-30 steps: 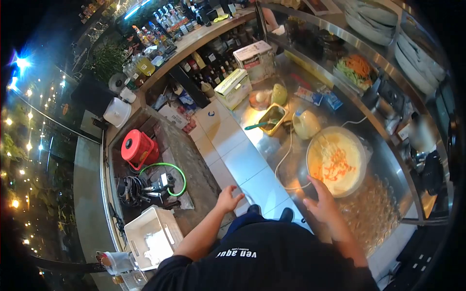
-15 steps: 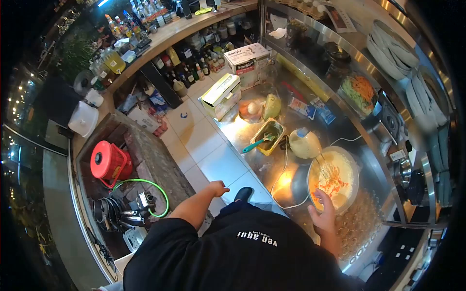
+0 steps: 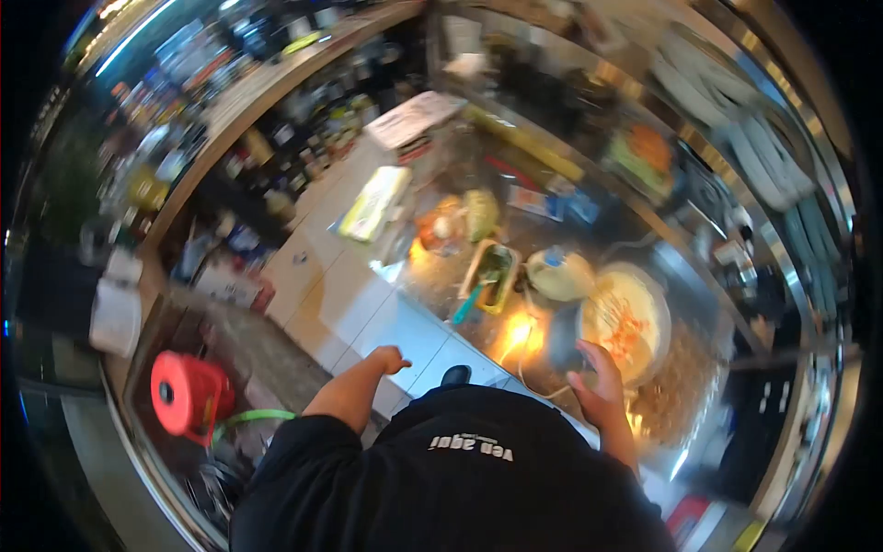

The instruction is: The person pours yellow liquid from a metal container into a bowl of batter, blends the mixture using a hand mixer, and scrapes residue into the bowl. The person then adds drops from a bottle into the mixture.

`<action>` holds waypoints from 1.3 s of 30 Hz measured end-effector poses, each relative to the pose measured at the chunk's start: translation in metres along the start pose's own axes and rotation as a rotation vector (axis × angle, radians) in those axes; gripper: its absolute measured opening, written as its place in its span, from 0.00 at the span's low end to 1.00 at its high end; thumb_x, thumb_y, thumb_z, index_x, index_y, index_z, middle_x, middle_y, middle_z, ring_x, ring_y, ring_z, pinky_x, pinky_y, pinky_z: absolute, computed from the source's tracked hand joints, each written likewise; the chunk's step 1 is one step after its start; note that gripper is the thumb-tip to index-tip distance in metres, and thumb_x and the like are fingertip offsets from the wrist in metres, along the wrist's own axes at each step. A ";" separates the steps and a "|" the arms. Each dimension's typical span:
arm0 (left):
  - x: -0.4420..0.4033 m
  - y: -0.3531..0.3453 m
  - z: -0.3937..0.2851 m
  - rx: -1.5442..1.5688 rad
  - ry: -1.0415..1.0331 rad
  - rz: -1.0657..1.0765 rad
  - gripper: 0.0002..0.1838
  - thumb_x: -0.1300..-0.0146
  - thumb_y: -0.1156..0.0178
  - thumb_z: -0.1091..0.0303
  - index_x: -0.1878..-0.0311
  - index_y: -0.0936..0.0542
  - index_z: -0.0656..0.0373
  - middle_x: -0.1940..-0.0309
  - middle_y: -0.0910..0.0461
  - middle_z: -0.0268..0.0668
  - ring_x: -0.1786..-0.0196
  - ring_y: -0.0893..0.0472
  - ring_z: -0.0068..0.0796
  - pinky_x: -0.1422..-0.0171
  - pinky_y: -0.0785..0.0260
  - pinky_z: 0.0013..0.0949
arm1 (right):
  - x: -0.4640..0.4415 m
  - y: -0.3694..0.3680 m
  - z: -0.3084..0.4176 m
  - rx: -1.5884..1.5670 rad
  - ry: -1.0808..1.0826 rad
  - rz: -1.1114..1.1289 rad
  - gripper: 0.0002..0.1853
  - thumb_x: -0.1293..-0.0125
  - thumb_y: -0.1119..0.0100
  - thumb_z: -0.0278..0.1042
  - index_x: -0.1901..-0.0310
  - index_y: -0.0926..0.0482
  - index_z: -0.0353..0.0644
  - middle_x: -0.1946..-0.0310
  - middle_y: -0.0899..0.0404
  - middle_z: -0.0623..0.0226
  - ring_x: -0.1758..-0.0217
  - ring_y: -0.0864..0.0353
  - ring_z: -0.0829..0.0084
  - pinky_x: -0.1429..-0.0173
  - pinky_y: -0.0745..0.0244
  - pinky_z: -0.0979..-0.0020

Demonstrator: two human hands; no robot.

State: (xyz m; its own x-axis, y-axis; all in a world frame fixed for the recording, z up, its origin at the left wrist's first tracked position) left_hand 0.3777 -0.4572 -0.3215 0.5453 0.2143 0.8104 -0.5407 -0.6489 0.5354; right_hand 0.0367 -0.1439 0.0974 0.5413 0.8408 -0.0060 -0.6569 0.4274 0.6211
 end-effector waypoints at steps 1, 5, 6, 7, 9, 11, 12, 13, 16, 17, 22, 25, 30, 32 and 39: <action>-0.022 -0.032 0.019 -0.081 -0.057 0.008 0.35 0.24 0.46 0.31 0.40 0.10 0.54 0.36 0.14 0.51 0.32 0.17 0.54 0.31 0.22 0.53 | 0.002 0.000 -0.002 0.003 0.000 -0.003 0.32 0.33 0.27 0.36 0.29 0.22 0.40 0.35 0.18 0.50 0.29 0.19 0.50 0.24 0.27 0.56; -0.003 -0.015 0.003 -0.285 -0.209 0.116 0.24 0.16 0.52 0.51 0.22 0.24 0.22 0.36 0.15 0.46 0.33 0.16 0.54 0.32 0.20 0.57 | 0.016 0.008 -0.003 0.068 0.088 -0.152 0.30 0.30 0.27 0.40 0.29 0.22 0.43 0.34 0.19 0.50 0.28 0.21 0.48 0.23 0.28 0.54; 0.007 -0.008 -0.003 -0.266 -0.202 0.090 0.25 0.18 0.50 0.56 0.22 0.24 0.25 0.36 0.14 0.47 0.33 0.16 0.54 0.32 0.20 0.57 | 0.018 0.008 0.000 0.069 0.078 -0.139 0.29 0.30 0.28 0.39 0.29 0.22 0.44 0.34 0.18 0.50 0.28 0.21 0.48 0.23 0.28 0.54; 0.012 -0.001 -0.009 -0.282 -0.230 0.144 0.27 0.21 0.48 0.59 0.22 0.23 0.27 0.36 0.15 0.47 0.33 0.16 0.54 0.32 0.20 0.57 | 0.020 0.009 0.002 0.065 0.075 -0.117 0.28 0.30 0.28 0.38 0.30 0.21 0.44 0.34 0.18 0.50 0.28 0.21 0.48 0.24 0.27 0.54; 0.019 0.011 -0.015 -0.380 -0.329 0.083 0.26 0.24 0.45 0.59 0.24 0.21 0.34 0.39 0.13 0.47 0.33 0.16 0.54 0.31 0.20 0.54 | 0.025 0.014 0.001 0.056 0.072 -0.154 0.28 0.30 0.28 0.38 0.30 0.21 0.44 0.34 0.18 0.51 0.29 0.21 0.48 0.24 0.27 0.53; 0.008 0.013 -0.012 -0.489 -0.460 0.051 0.25 0.23 0.44 0.55 0.25 0.19 0.37 0.39 0.13 0.47 0.33 0.16 0.54 0.29 0.21 0.52 | 0.031 0.015 -0.001 0.065 0.066 -0.146 0.29 0.30 0.28 0.37 0.29 0.22 0.45 0.34 0.18 0.52 0.29 0.22 0.47 0.24 0.27 0.53; 0.010 0.024 -0.014 -0.316 -0.323 0.033 0.23 0.23 0.42 0.49 0.29 0.16 0.40 0.38 0.13 0.47 0.32 0.16 0.53 0.28 0.22 0.51 | 0.035 0.017 -0.001 0.065 0.052 -0.176 0.29 0.30 0.28 0.37 0.29 0.22 0.45 0.34 0.18 0.52 0.29 0.22 0.47 0.24 0.27 0.53; 0.010 0.034 -0.015 -0.143 -0.184 0.013 0.24 0.24 0.40 0.43 0.33 0.13 0.42 0.37 0.13 0.46 0.32 0.16 0.53 0.26 0.23 0.50 | 0.037 0.018 0.000 0.076 0.032 -0.170 0.28 0.30 0.29 0.36 0.29 0.21 0.45 0.34 0.18 0.52 0.29 0.21 0.48 0.24 0.27 0.52; 0.001 0.052 -0.013 0.135 0.021 -0.011 0.29 0.29 0.35 0.33 0.40 0.09 0.45 0.35 0.14 0.45 0.31 0.17 0.53 0.24 0.25 0.48 | 0.045 0.016 -0.009 0.089 0.001 -0.180 0.28 0.29 0.29 0.35 0.29 0.21 0.45 0.35 0.18 0.52 0.29 0.21 0.49 0.23 0.27 0.52; -0.004 0.057 -0.016 0.150 -0.032 -0.027 0.30 0.34 0.31 0.32 0.42 0.09 0.47 0.36 0.13 0.48 0.32 0.16 0.54 0.25 0.25 0.48 | 0.049 0.015 -0.012 0.099 0.003 -0.172 0.27 0.29 0.30 0.36 0.29 0.21 0.45 0.35 0.18 0.52 0.28 0.21 0.49 0.24 0.27 0.52; -0.021 0.069 -0.026 0.109 -0.044 -0.042 0.32 0.35 0.30 0.33 0.43 0.10 0.50 0.39 0.12 0.53 0.32 0.16 0.55 0.24 0.25 0.49 | 0.066 0.015 -0.026 0.080 -0.077 -0.198 0.27 0.29 0.29 0.38 0.30 0.21 0.45 0.34 0.19 0.53 0.28 0.22 0.49 0.23 0.27 0.53; -0.031 0.070 -0.035 0.100 -0.088 -0.067 0.31 0.36 0.29 0.33 0.44 0.09 0.49 0.40 0.12 0.54 0.34 0.15 0.55 0.26 0.24 0.49 | 0.073 0.016 -0.035 0.099 -0.088 -0.204 0.27 0.30 0.29 0.38 0.30 0.20 0.45 0.34 0.19 0.53 0.28 0.22 0.49 0.23 0.27 0.53; -0.031 0.065 -0.044 0.060 -0.173 -0.094 0.29 0.35 0.29 0.36 0.46 0.10 0.52 0.43 0.11 0.54 0.35 0.14 0.55 0.28 0.23 0.48 | 0.087 0.015 -0.038 0.102 -0.170 -0.177 0.27 0.29 0.29 0.39 0.31 0.20 0.46 0.36 0.18 0.53 0.30 0.21 0.49 0.25 0.26 0.53; -0.027 0.062 -0.043 0.070 -0.168 -0.086 0.29 0.35 0.28 0.37 0.46 0.10 0.52 0.43 0.11 0.54 0.35 0.14 0.56 0.28 0.23 0.48 | 0.091 0.013 -0.039 0.099 -0.174 -0.189 0.26 0.28 0.30 0.40 0.31 0.20 0.46 0.36 0.18 0.53 0.31 0.21 0.50 0.25 0.26 0.53; -0.022 0.051 -0.034 -0.176 -0.538 -0.117 0.24 0.31 0.32 0.39 0.47 0.09 0.49 0.48 0.10 0.53 0.40 0.13 0.57 0.32 0.21 0.48 | 0.092 0.007 -0.047 0.066 -0.189 -0.207 0.25 0.29 0.29 0.39 0.32 0.19 0.45 0.37 0.18 0.54 0.31 0.21 0.49 0.25 0.26 0.53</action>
State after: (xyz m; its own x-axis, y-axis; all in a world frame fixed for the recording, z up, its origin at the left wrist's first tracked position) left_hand 0.3162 -0.4697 -0.3038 0.8320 -0.1538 0.5330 -0.5304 -0.5020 0.6831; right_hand 0.0570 -0.0481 0.0648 0.7527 0.6584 0.0049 -0.4902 0.5554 0.6717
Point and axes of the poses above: each hand's wrist, its own x-axis away from the middle knuckle, its own y-axis out of the back of the hand, z = x × y, the point moved 5 cm from there along -x, towards the middle knuckle
